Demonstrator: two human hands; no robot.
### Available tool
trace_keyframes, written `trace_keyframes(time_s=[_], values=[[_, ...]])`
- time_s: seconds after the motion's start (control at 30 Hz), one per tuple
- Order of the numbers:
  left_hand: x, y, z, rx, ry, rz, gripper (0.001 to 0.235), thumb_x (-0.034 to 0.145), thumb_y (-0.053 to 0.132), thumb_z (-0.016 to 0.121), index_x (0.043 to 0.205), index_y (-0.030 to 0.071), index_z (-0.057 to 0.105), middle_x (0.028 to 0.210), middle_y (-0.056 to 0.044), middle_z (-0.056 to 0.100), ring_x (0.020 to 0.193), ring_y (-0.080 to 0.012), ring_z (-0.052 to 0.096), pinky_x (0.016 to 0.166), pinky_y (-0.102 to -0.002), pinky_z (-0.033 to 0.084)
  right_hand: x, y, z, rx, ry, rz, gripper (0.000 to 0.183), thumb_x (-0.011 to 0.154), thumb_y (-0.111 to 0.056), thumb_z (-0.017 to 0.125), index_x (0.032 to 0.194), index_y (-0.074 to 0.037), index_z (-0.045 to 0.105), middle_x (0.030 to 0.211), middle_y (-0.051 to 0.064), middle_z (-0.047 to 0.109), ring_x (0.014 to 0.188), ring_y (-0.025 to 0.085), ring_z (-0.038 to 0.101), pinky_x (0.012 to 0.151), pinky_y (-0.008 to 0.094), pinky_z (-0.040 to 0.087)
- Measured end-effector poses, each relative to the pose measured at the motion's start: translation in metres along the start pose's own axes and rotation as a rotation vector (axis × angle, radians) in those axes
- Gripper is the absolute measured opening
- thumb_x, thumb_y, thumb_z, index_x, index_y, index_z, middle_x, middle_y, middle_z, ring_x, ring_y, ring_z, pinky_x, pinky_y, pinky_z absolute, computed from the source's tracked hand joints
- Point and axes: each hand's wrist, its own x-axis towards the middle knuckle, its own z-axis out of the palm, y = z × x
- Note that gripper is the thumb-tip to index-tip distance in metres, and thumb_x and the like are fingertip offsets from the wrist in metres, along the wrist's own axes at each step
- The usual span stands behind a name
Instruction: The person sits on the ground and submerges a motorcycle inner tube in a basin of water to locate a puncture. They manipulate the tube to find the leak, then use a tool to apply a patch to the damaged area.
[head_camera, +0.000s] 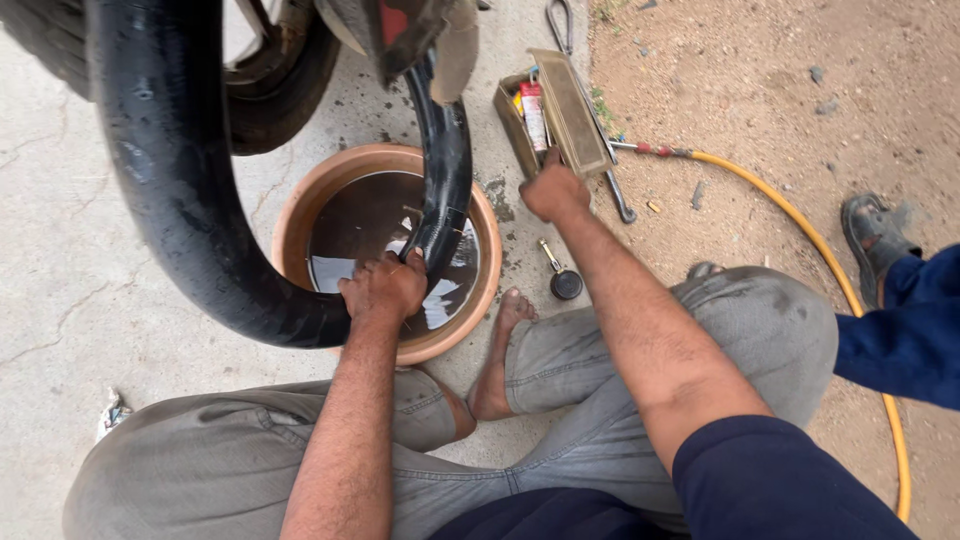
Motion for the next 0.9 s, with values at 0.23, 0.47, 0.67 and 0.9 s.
trace_keyframes(time_s=[0.23, 0.47, 0.67, 0.9], values=[[-0.007, 0.01, -0.005, 0.007, 0.009, -0.011, 0.069, 0.104, 0.054, 0.026, 0.136, 0.003, 0.061, 0.136, -0.023, 0.063, 0.132, -0.0372, 0.058, 0.109, -0.056, 0.039, 0.038, 0.031, -0.1, 0.231, 0.319, 0.251, 0.052, 0.093, -0.03, 0.069, 0.14, -0.013, 0.054, 0.116, 0.009, 0.071, 0.089, 0.021, 0.072, 0.09, 0.04, 0.056], [-0.005, 0.005, 0.004, 0.025, 0.103, 0.019, 0.069, 0.104, 0.055, 0.028, 0.127, 0.003, 0.066, 0.126, -0.024, 0.068, 0.124, -0.0377, 0.062, 0.106, -0.055, 0.041, 0.108, 0.056, -0.095, 0.374, 0.329, 0.262, 0.036, 0.099, -0.026, 0.066, 0.13, -0.008, 0.068, 0.121, 0.013, 0.072, 0.104, 0.022, 0.072, 0.094, 0.038, 0.059], [-0.002, 0.004, 0.006, 0.017, 0.108, 0.01, 0.067, 0.103, 0.055, 0.03, 0.123, 0.004, 0.068, 0.121, -0.023, 0.07, 0.12, -0.0371, 0.065, 0.102, -0.055, 0.044, 0.154, 0.077, -0.039, 0.149, 0.256, -0.105, 0.029, 0.089, -0.027, 0.077, 0.114, -0.012, 0.077, 0.116, 0.012, 0.075, 0.106, 0.026, 0.071, 0.097, 0.038, 0.055], [0.0, 0.005, 0.008, 0.038, 0.144, -0.002, 0.065, 0.102, 0.054, 0.033, 0.123, 0.004, 0.068, 0.119, -0.023, 0.071, 0.115, -0.0377, 0.067, 0.099, -0.055, 0.045, 0.155, 0.066, -0.003, 0.154, 0.297, 0.001, 0.023, 0.082, -0.026, 0.079, 0.104, -0.023, 0.081, 0.116, 0.011, 0.075, 0.11, 0.031, 0.071, 0.099, 0.041, 0.055]])
